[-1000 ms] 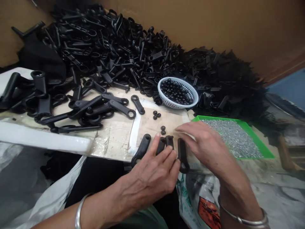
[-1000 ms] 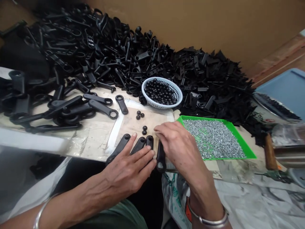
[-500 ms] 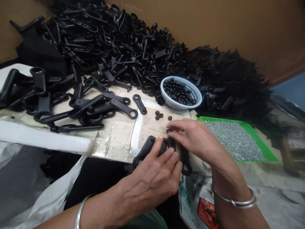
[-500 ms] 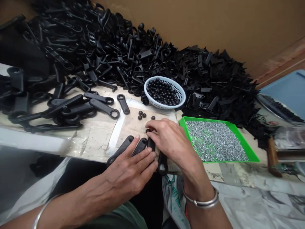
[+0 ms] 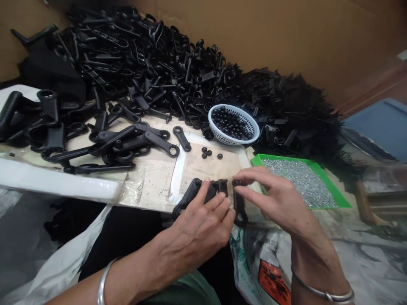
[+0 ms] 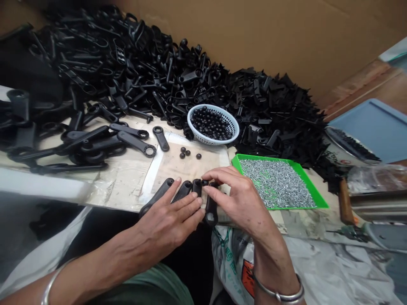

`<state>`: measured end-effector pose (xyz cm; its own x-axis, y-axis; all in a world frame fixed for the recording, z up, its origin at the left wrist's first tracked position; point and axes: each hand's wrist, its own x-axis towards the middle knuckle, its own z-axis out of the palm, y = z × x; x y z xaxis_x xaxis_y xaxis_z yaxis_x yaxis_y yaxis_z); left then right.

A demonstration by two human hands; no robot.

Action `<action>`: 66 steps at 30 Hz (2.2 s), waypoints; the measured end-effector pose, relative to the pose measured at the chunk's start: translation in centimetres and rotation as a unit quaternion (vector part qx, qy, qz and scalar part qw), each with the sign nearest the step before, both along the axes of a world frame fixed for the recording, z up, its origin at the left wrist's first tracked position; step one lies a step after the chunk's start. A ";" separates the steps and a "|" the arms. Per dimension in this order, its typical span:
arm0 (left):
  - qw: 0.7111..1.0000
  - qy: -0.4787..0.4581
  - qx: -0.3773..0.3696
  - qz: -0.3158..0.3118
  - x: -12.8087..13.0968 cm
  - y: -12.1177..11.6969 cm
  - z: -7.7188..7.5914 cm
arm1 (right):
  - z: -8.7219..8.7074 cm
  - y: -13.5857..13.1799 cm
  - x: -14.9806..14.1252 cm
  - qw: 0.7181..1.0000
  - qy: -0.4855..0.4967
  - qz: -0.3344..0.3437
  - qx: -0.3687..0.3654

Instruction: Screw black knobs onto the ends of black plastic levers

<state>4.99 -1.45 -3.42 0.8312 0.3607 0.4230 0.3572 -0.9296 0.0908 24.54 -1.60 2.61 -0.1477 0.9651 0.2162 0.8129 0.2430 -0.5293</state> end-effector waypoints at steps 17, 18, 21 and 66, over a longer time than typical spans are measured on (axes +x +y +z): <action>1.000 0.011 -0.012 -0.002 0.0 0.1 -0.3 | -0.1 -0.5 -1.6 0.978 -0.187 -0.040 0.078; 1.000 0.011 -0.010 -0.004 0.0 0.1 -0.3 | -0.1 -0.5 -1.7 0.980 -0.178 -0.045 0.073; 1.000 0.003 -0.008 -0.009 -0.1 0.2 -0.4 | 0.1 -0.7 -1.8 0.993 -0.058 -0.100 0.031; 0.999 0.010 -0.032 -0.024 0.1 0.4 -0.3 | -0.9 0.9 -2.5 0.963 -0.267 0.041 0.022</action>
